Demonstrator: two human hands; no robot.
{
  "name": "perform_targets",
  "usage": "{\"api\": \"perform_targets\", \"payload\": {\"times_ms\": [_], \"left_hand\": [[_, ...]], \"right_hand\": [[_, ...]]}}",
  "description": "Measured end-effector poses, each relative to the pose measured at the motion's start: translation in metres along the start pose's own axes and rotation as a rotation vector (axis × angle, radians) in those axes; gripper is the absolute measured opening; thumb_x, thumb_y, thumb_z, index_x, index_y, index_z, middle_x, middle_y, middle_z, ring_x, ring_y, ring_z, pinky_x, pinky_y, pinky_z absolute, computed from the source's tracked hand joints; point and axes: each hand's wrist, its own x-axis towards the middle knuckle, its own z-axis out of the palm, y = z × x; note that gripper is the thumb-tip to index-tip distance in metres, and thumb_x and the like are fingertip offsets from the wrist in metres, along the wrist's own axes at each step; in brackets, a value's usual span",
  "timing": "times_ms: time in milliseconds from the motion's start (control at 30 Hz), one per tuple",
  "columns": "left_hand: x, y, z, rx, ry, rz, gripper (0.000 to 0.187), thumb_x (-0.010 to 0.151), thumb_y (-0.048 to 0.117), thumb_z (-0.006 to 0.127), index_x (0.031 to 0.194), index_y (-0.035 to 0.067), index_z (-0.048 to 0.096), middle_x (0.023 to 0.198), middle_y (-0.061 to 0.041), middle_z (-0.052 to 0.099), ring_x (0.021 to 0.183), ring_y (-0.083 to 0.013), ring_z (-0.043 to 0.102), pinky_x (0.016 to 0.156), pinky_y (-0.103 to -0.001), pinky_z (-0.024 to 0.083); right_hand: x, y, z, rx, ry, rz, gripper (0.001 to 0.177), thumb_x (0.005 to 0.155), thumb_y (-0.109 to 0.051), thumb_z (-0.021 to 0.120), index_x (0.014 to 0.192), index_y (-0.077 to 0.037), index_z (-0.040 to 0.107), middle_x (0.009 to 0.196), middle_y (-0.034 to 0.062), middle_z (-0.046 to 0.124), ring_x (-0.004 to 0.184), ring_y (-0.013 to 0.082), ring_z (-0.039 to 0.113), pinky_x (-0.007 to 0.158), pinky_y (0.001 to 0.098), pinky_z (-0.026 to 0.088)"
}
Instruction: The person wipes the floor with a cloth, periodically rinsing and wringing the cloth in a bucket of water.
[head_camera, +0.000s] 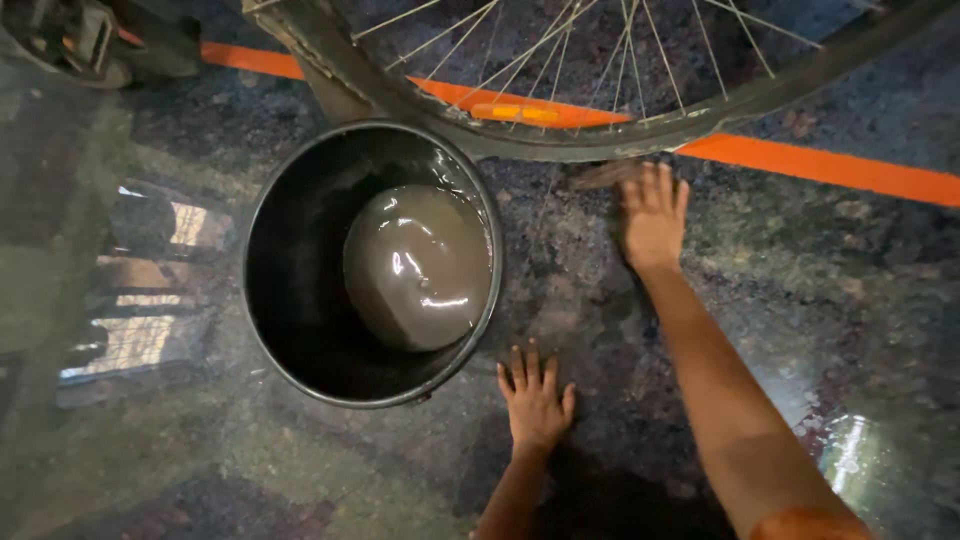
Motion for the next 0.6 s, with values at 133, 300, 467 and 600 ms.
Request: {"api": "perform_targets", "payload": {"times_ms": [133, 300, 467, 600], "left_hand": [[-0.002, 0.0, -0.003, 0.001, 0.016, 0.002, 0.06, 0.092, 0.047, 0.06, 0.141, 0.014, 0.057, 0.161, -0.017, 0.034, 0.15, -0.0438, 0.024, 0.117, -0.069, 0.014], [-0.002, 0.001, 0.003, 0.026, -0.013, -0.005, 0.059, 0.091, 0.048, 0.06, 0.139, 0.014, 0.058, 0.161, -0.018, 0.033, 0.15, -0.0439, 0.023, 0.117, -0.07, 0.013], [-0.002, 0.0, 0.003, 0.041, -0.008, -0.002, 0.062, 0.09, 0.048, 0.059, 0.143, 0.016, 0.056, 0.16, -0.017, 0.034, 0.149, -0.044, 0.023, 0.117, -0.07, 0.014], [-0.001, 0.0, 0.003, 0.058, 0.001, 0.017, 0.061, 0.093, 0.048, 0.058, 0.144, 0.016, 0.055, 0.161, -0.017, 0.035, 0.15, -0.0436, 0.024, 0.117, -0.069, 0.014]], "right_hand": [[-0.018, -0.014, 0.034, 0.141, 0.267, 0.004, 0.061, 0.106, -0.024, 0.044, 0.163, -0.004, 0.033, 0.171, 0.0234, 0.02, 0.158, 0.0392, 0.017, 0.127, 0.0499, 0.013], [-0.056, -0.105, 0.047, 0.28, -0.025, -0.546, 0.069, 0.1, -0.035, 0.045, 0.16, -0.005, 0.029, 0.17, 0.0191, 0.022, 0.156, 0.0338, 0.016, 0.128, 0.0477, 0.013], [-0.035, -0.049, 0.016, -0.031, -0.048, -0.404, 0.059, 0.099, -0.025, 0.044, 0.157, -0.013, 0.037, 0.169, 0.008, 0.026, 0.158, 0.0231, 0.019, 0.125, 0.0586, 0.011], [-0.056, 0.125, -0.014, 0.144, 0.222, -0.048, 0.059, 0.106, -0.032, 0.041, 0.157, -0.005, 0.043, 0.168, 0.0205, 0.035, 0.156, 0.0419, 0.026, 0.121, 0.0703, 0.01]]}}
